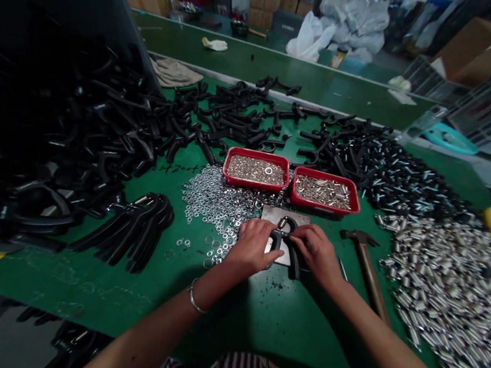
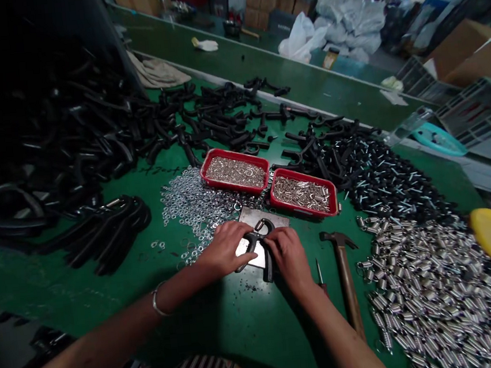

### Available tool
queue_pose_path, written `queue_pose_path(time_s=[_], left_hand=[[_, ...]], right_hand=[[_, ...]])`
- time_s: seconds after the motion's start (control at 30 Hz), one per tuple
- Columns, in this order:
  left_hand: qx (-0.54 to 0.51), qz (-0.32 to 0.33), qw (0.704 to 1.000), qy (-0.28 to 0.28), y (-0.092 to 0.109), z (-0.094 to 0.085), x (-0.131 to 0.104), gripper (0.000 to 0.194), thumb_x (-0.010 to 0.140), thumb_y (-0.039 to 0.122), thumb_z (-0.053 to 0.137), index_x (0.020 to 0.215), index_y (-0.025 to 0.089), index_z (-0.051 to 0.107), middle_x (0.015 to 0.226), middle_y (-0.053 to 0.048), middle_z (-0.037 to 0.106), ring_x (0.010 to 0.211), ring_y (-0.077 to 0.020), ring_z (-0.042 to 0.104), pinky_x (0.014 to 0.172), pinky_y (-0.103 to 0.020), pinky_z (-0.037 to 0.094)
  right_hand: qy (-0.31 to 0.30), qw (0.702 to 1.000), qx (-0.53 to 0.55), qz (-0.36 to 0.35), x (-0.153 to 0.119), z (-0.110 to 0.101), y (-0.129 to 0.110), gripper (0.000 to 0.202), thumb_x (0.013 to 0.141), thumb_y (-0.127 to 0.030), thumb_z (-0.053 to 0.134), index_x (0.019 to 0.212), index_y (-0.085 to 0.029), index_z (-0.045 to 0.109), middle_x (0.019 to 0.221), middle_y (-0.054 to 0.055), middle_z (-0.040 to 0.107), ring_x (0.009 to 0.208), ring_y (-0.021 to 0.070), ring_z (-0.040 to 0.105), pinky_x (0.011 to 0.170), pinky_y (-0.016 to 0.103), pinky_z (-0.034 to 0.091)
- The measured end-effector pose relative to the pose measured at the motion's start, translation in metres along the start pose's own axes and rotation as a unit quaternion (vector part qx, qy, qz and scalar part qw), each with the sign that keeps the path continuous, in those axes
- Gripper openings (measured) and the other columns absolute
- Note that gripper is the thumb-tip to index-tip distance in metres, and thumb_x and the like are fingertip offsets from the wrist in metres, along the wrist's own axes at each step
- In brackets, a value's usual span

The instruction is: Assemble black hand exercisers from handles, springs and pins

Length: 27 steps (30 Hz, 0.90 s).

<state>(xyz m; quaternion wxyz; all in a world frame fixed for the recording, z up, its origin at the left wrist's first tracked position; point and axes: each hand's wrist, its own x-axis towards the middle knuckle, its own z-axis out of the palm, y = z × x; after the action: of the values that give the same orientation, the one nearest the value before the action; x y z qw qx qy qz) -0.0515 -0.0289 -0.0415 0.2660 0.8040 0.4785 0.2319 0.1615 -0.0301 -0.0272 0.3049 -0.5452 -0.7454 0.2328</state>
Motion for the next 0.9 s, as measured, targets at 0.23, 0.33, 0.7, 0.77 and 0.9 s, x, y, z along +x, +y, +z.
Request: queue_pose_path(time_s=[0.23,0.33,0.7,0.77,0.9], left_hand=[[-0.013,0.001,1.0,0.012,-0.004,0.0,0.002,0.05,0.081,0.045,0.072,0.122,0.022,0.053,0.124,-0.008,0.059,0.118,-0.029,0.048,0.101,-0.045,0.034],[-0.015,-0.002,1.0,0.013,-0.005,0.001,0.001,0.05,0.081,0.046,0.073,0.121,0.022,0.053,0.124,-0.008,0.059,0.119,-0.029,0.048,0.101,-0.045,0.034],[-0.014,0.0,1.0,0.011,-0.006,0.001,0.001,0.051,0.081,0.047,0.073,0.121,0.022,0.053,0.124,-0.007,0.059,0.118,-0.0283,0.048,0.101,-0.045,0.033],[-0.016,-0.001,1.0,0.012,-0.006,0.001,0.001,0.05,0.081,0.046,0.073,0.121,0.023,0.053,0.125,-0.007,0.058,0.119,-0.0281,0.047,0.102,-0.044,0.033],[-0.019,-0.001,1.0,0.011,-0.007,0.0,0.0,0.05,0.082,0.045,0.073,0.121,0.023,0.053,0.125,-0.007,0.058,0.12,-0.0279,0.047,0.103,-0.044,0.032]], right_hand=[[-0.002,0.995,-0.077,-0.069,0.004,0.015,0.002,0.018,0.099,-0.032,0.049,0.096,-0.025,0.066,0.096,0.009,0.063,0.095,0.0246,0.059,0.087,0.041,0.052],[-0.01,0.99,-0.113,-0.082,0.004,0.016,0.003,0.021,0.1,-0.031,0.048,0.098,-0.023,0.067,0.097,0.01,0.063,0.093,0.0249,0.058,0.085,0.04,0.052],[-0.04,0.988,-0.124,-0.087,0.0,0.014,-0.003,0.026,0.1,-0.03,0.044,0.106,-0.024,0.069,0.103,0.011,0.065,0.098,0.0269,0.057,0.086,0.042,0.051],[-0.052,0.993,-0.08,-0.071,-0.001,0.002,-0.001,0.026,0.1,-0.032,0.045,0.109,-0.025,0.068,0.107,0.01,0.064,0.101,0.0253,0.059,0.091,0.041,0.051],[0.046,0.987,-0.154,0.017,-0.033,-0.052,0.03,0.034,0.098,-0.041,0.045,0.119,-0.02,0.06,0.115,0.014,0.06,0.107,0.0278,0.059,0.094,0.045,0.049]])
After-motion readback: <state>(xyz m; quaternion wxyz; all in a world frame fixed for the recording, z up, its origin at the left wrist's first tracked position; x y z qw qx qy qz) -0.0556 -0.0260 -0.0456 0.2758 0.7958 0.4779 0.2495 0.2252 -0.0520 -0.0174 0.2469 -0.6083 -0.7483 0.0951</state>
